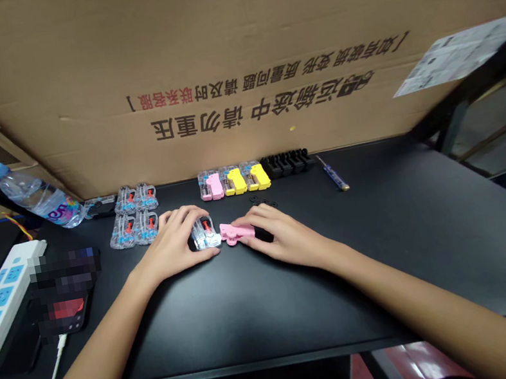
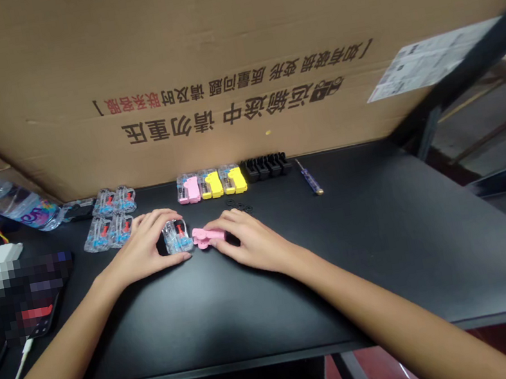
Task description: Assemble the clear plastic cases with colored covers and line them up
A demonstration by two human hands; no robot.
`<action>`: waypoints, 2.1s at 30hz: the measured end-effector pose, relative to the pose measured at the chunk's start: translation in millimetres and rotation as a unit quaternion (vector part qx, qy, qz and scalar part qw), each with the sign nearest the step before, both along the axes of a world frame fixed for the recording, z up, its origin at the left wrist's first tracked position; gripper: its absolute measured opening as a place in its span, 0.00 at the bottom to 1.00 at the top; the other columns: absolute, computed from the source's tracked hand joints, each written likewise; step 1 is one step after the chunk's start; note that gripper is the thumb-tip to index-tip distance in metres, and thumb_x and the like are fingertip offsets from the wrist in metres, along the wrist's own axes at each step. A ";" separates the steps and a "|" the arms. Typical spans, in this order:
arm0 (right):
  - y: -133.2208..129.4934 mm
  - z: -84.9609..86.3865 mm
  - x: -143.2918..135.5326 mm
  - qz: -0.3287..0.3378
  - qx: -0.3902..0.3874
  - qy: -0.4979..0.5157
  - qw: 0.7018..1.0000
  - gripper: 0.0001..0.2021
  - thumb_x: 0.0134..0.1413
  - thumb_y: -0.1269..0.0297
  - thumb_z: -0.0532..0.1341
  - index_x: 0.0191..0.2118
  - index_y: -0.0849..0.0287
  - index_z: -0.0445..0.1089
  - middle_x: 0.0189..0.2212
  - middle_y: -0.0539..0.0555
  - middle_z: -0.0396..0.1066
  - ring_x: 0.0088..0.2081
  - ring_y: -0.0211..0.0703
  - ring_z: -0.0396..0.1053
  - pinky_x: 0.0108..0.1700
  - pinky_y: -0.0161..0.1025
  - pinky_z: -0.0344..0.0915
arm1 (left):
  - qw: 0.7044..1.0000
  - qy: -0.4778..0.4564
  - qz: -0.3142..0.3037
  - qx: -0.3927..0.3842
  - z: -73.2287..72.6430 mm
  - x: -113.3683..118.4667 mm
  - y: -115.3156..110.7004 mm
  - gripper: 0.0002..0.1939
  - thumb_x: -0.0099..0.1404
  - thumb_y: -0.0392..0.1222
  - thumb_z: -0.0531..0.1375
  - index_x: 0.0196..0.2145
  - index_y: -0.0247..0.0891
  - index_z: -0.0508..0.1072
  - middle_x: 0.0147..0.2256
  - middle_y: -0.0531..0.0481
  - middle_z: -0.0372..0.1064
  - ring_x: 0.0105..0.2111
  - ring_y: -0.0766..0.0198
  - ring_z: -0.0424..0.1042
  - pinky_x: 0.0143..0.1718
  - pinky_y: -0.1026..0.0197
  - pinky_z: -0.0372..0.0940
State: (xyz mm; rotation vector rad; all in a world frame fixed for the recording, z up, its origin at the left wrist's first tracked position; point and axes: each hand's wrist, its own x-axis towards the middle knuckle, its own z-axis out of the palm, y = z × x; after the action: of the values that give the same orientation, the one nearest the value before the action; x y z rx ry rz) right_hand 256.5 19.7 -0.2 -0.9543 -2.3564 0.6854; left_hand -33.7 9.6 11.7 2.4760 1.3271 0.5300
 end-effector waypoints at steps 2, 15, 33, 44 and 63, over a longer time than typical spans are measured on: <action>-1.0 2.7 -1.4 -0.020 -0.032 0.030 0.999 0.14 0.74 0.58 0.59 0.55 0.53 0.78 0.44 0.58 0.79 0.44 0.51 0.76 0.48 0.47 0.72 | 1.000 -0.023 -0.018 -0.007 0.9 -0.4 0.0 0.34 0.65 0.55 0.72 0.63 0.47 0.67 0.63 0.41 0.67 0.65 0.43 0.66 0.66 0.39 0.59; 1.4 -2.9 -3.5 -0.084 -0.144 0.085 0.982 0.17 0.68 0.47 0.63 0.46 0.56 0.78 0.28 0.49 0.74 0.27 0.40 0.66 0.30 0.37 0.60 | 0.961 -0.234 -0.034 -0.145 -11.9 12.8 -5.0 0.29 0.71 0.49 0.69 0.65 0.53 0.67 0.67 0.42 0.61 0.62 0.51 0.73 0.59 0.47 0.75; -3.0 0.0 4.8 -0.114 0.061 -0.096 0.987 0.24 0.71 0.48 0.62 0.64 0.54 0.71 0.49 0.61 0.75 0.42 0.54 0.79 0.43 0.49 0.76 | 0.997 -0.049 -0.008 -0.066 -5.5 5.6 -6.5 0.46 0.62 0.57 0.74 0.72 0.50 0.59 0.68 0.41 0.65 0.68 0.41 0.64 0.69 0.38 0.58; 5.4 -5.4 10.0 0.039 0.075 -0.070 0.994 0.17 0.75 0.58 0.60 0.63 0.51 0.74 0.54 0.62 0.75 0.55 0.58 0.73 0.57 0.59 0.74 | 0.994 -0.076 -0.002 -0.075 -7.8 3.6 -1.5 0.50 0.58 0.57 0.77 0.71 0.50 0.60 0.68 0.42 0.67 0.67 0.42 0.66 0.69 0.40 0.54; 2.1 -4.1 11.3 0.056 0.032 -0.032 0.997 0.18 0.75 0.55 0.60 0.64 0.52 0.73 0.54 0.62 0.73 0.54 0.55 0.74 0.56 0.53 0.74 | 0.989 -0.108 -0.057 -0.088 -10.0 8.1 -2.5 0.47 0.58 0.53 0.76 0.69 0.47 0.62 0.67 0.40 0.66 0.67 0.42 0.65 0.69 0.41 0.54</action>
State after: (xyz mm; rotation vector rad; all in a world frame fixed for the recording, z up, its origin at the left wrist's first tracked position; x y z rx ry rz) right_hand 267.8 21.8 -4.4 -0.8320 -2.4880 0.6265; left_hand -25.6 7.0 1.7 2.2626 1.0913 0.6067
